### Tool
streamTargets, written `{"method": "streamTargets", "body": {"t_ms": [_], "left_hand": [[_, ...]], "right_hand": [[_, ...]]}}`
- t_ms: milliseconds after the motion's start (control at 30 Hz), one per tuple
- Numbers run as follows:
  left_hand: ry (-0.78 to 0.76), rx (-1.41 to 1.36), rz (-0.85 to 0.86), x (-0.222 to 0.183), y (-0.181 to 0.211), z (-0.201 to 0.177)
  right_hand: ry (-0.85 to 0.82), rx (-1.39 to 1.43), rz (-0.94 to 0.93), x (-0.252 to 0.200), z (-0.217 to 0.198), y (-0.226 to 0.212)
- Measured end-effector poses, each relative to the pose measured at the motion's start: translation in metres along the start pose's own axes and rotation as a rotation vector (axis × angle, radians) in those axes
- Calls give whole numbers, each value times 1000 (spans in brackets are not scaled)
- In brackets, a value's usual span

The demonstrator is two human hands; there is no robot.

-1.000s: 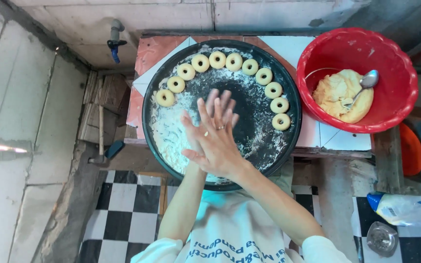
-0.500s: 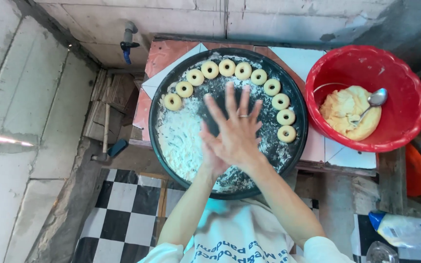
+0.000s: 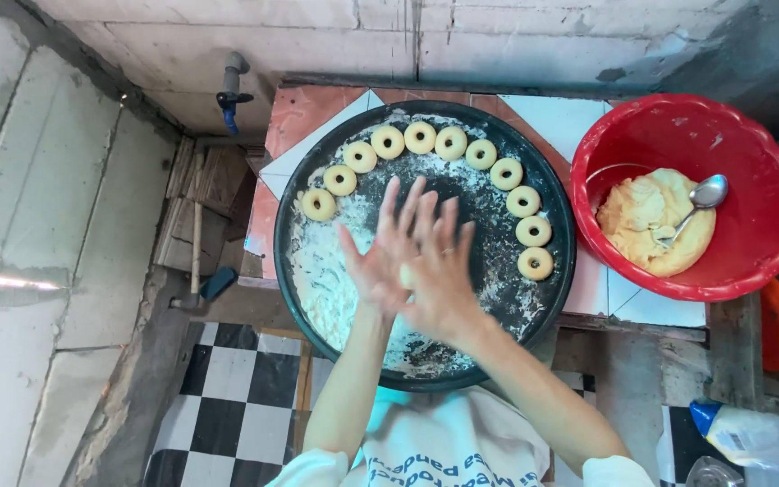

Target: Rolling small pieces of dough into balls and placing them on a floured tray to make donuts.

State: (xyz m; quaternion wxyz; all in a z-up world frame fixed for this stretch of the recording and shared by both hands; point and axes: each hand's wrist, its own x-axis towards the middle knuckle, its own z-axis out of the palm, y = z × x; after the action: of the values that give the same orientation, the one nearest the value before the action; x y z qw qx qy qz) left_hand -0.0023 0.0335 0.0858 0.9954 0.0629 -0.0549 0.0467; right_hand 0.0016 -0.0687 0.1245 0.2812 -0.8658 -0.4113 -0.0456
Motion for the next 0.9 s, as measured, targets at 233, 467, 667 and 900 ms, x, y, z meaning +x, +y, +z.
{"method": "streamTargets", "body": {"t_ms": [233,467,667,900], "left_hand": [[22,91,-15,-6,-6,-3],[-13,110,-81,-10,-26,-29],[85,71,-33,-23,-19,-22],[-16,242,-97,-15,-57,-11]], "right_hand": [[195,-135,41,8,28,37],[25,-29,-80,-4,35,17],[67,17,83,-11,23,35],[99,185,-25,-12,26,29]]}}
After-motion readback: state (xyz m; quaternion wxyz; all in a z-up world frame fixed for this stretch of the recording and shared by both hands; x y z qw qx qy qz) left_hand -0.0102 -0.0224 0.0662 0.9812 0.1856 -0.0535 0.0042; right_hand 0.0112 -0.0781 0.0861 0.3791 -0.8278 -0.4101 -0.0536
